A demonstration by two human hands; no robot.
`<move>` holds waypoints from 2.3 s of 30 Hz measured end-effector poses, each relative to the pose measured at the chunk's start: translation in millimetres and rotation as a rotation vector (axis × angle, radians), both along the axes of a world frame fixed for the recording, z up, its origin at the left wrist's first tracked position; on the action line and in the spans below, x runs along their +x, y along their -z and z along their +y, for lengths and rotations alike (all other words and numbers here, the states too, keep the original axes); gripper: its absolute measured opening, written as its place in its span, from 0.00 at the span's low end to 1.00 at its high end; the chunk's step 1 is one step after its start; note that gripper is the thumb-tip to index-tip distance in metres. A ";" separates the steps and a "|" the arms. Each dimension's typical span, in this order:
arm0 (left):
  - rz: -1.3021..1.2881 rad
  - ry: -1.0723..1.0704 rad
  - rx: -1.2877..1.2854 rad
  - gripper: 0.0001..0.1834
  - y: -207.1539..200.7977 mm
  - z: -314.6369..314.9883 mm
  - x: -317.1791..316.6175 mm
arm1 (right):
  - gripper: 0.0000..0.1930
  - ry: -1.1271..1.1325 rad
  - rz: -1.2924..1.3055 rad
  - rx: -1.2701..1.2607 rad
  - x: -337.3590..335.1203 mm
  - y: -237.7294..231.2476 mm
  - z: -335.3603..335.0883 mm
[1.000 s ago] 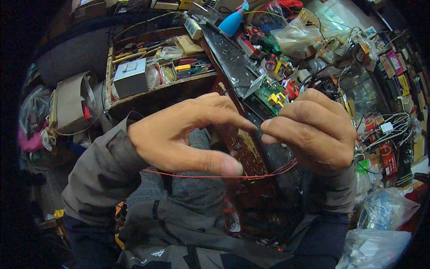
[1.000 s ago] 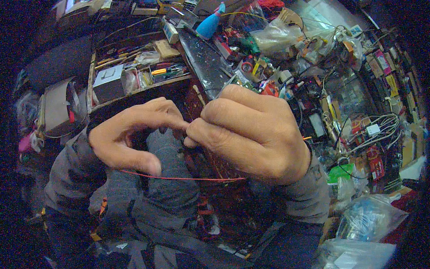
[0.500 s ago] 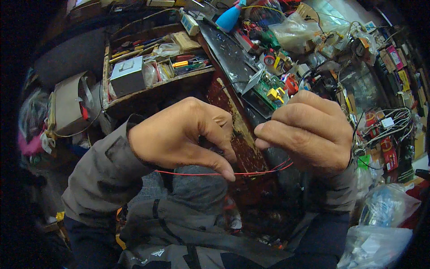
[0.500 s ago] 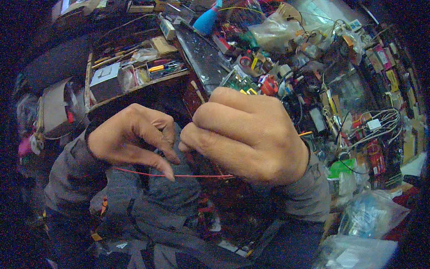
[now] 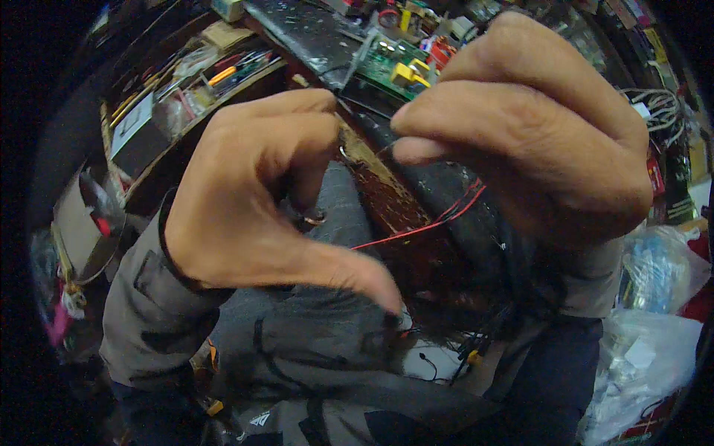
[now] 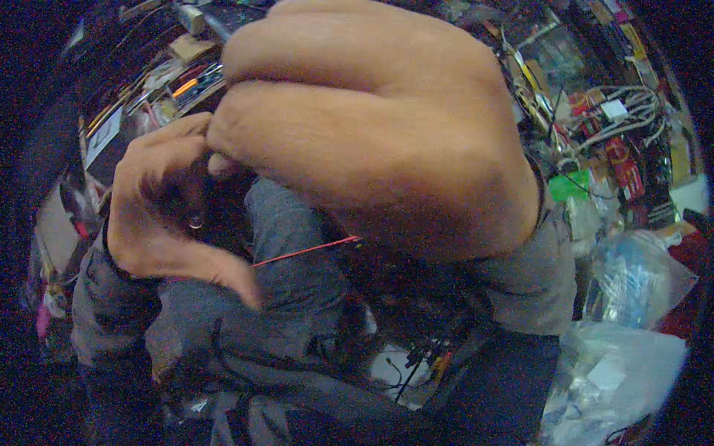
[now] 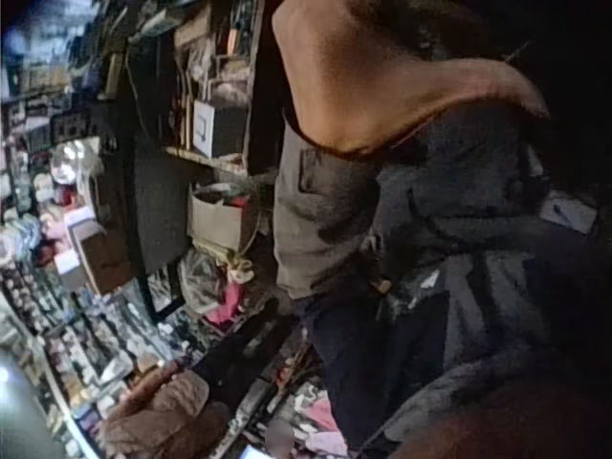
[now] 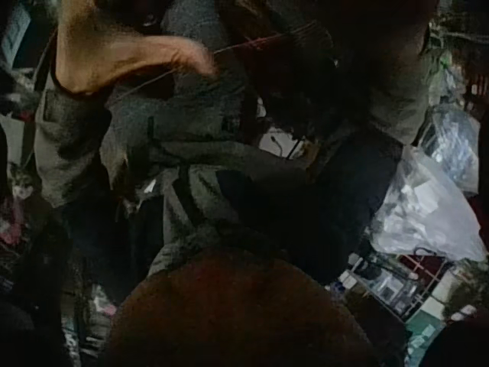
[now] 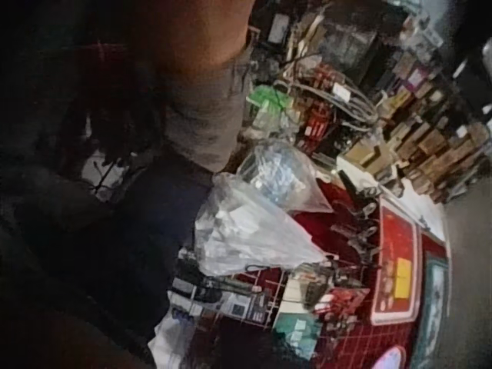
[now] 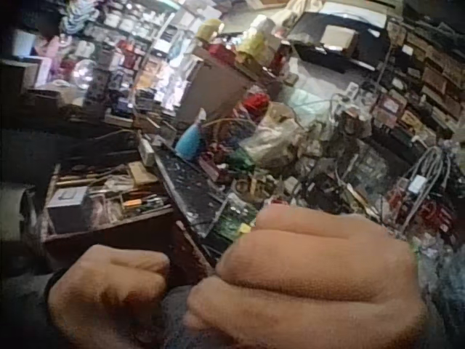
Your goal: The person solders wires to a green circuit board and a small rectangular component. They strip wire ends, twist strands, and use a soldering iron to attach wires to the board and component in a cluttered workshop.
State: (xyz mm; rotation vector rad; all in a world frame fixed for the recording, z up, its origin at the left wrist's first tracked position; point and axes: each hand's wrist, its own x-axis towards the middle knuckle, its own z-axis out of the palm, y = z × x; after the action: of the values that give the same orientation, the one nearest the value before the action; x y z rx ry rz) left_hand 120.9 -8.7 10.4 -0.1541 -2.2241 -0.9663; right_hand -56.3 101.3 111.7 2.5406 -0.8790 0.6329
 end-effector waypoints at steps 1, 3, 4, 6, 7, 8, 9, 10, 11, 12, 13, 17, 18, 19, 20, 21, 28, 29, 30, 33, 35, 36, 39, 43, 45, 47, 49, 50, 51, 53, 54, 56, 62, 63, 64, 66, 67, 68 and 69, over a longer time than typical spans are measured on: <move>-0.035 0.021 0.029 0.46 0.3 -1.1 -4.9 | 0.13 0.023 0.015 0.024 -4.6 0.8 3.5; -0.101 0.193 0.227 0.54 1.3 -2.2 -15.8 | 0.12 0.071 0.044 0.082 -14.6 -4.0 10.1; -0.163 0.248 0.437 0.53 3.7 4.4 -17.4 | 0.12 0.090 0.051 0.101 -19.1 -6.6 12.8; -0.172 0.335 0.495 0.43 6.0 4.9 -27.3 | 0.12 0.121 0.060 0.132 -26.1 -11.6 18.4; -0.134 0.368 0.443 0.39 7.7 5.7 -33.2 | 0.12 0.136 0.065 0.144 -28.7 -14.2 21.3; -0.189 0.412 0.464 0.37 6.4 3.2 -33.7 | 0.12 0.151 0.068 0.157 -30.9 -15.5 24.0; -0.174 0.441 0.495 0.33 7.5 3.1 -37.8 | 0.12 0.160 0.073 0.169 -32.9 -17.5 26.3; -0.178 0.463 0.461 0.30 8.7 3.0 -41.6 | 0.12 0.173 0.076 0.182 -35.0 -18.1 28.1; -0.175 0.483 0.427 0.27 10.3 2.8 -45.5 | 0.12 0.184 0.078 0.191 -36.3 -18.6 30.6; -0.170 0.503 0.399 0.26 12.0 2.4 -50.2 | 0.12 0.194 0.078 0.200 -38.7 -19.6 31.8; -0.157 0.524 0.376 0.26 14.4 2.0 -54.6 | 0.12 0.204 0.077 0.208 -40.6 -19.7 33.3; -0.070 0.578 0.361 0.14 21.8 -4.0 -71.9 | 0.11 0.227 0.067 0.226 -48.8 -15.1 35.8; -0.050 0.534 0.336 0.12 23.7 -4.2 -75.4 | 0.11 0.229 0.061 0.221 -50.8 -12.6 36.0; -0.010 0.499 0.327 0.11 25.3 -3.9 -78.7 | 0.11 0.231 0.054 0.215 -52.5 -10.0 36.3; 0.011 0.450 0.301 0.11 25.9 -3.6 -80.3 | 0.10 0.238 0.047 0.205 -54.1 -6.4 36.6; -0.020 0.418 0.329 0.13 26.1 -2.7 -81.6 | 0.10 0.254 0.040 0.196 -54.7 -4.7 37.8; -0.102 0.155 0.461 0.32 21.5 11.5 -91.3 | 0.26 0.426 0.148 0.317 -55.3 -19.6 47.9; -0.064 0.155 0.459 0.32 21.0 13.1 -93.0 | 0.30 0.451 0.183 0.350 -57.6 -24.2 48.1; -0.024 0.154 0.456 0.32 20.8 14.9 -96.0 | 0.34 0.474 0.218 0.380 -58.1 -27.0 44.1; -0.013 0.111 0.439 0.32 19.3 17.4 -96.3 | 0.26 0.277 0.208 0.202 -66.7 -16.4 26.6; -0.006 0.098 0.431 0.32 19.0 18.0 -96.0 | 0.14 0.368 0.098 0.244 -61.8 -20.7 38.6; 0.016 0.106 0.426 0.32 18.9 17.8 -96.3 | 0.11 0.405 0.054 0.262 -58.5 -21.6 43.1; -0.019 0.268 0.406 0.31 16.4 14.2 -89.5 | 0.10 0.358 0.033 0.223 -55.0 -21.2 43.0; -0.034 0.481 0.329 0.29 12.1 4.3 -79.4 | 0.10 0.367 0.001 0.216 -50.4 -23.4 41.3; -0.039 0.571 0.235 0.23 11.1 -2.6 -79.0 | 0.11 0.367 0.017 0.241 -49.8 -26.7 42.1; -0.031 0.622 0.306 0.15 13.7 -1.6 -80.3 | 0.11 0.362 0.028 0.253 -50.1 -28.6 43.1; 0.000 0.641 0.249 0.12 15.6 -2.2 -81.0 | 0.12 0.356 0.034 0.255 -51.0 -29.4 43.0; -0.017 0.656 0.273 0.12 16.4 -1.9 -80.3 | 0.12 0.357 0.029 0.259 -50.9 -29.4 43.2; -0.008 0.664 0.272 0.12 17.0 -1.1 -80.3 | 0.12 0.353 0.026 0.258 -51.1 -29.2 42.5; 0.005 0.669 0.270 0.12 16.9 0.6 -79.7 | 0.12 0.345 0.021 0.257 -50.5 -28.8 41.1; 0.006 0.667 0.275 0.12 16.6 1.9 -78.6 | 0.12 0.343 0.017 0.259 -49.8 -28.8 40.8; 0.034 0.650 0.277 0.12 15.7 3.7 -79.7 | 0.12 0.354 0.018 0.274 -48.0 -30.0 41.4; 0.100 0.555 0.249 0.09 13.6 -2.0 -78.4 | 0.11 0.350 0.025 0.293 -46.8 -30.4 41.4; 0.102 0.523 0.252 0.10 13.4 -2.9 -77.7 | 0.11 0.348 0.024 0.292 -46.8 -29.8 41.2; 0.106 0.490 0.255 0.11 13.4 -3.3 -77.2 | 0.11 0.353 0.020 0.289 -46.3 -28.6 41.7; 0.111 0.420 0.260 0.13 12.8 -3.1 -76.6 | 0.11 0.357 0.013 0.288 -45.7 -27.5 42.1; 0.099 0.404 0.272 0.14 12.2 -2.4 -76.6 | 0.11 0.357 0.011 0.291 -45.5 -27.3 42.2; 0.087 0.389 0.285 0.15 11.4 -1.5 -76.5 | 0.11 0.357 0.010 0.294 -45.3 -27.3 42.1; 0.091 0.372 0.289 0.16 10.6 -0.5 -76.1 | 0.11 0.358 0.009 0.297 -45.1 -27.4 42.0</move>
State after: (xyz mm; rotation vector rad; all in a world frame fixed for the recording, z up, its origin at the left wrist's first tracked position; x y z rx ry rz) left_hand 44.8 -9.1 -0.2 -0.4817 -1.9833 -1.4381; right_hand -101.4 143.3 139.1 2.5316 -1.4749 0.4028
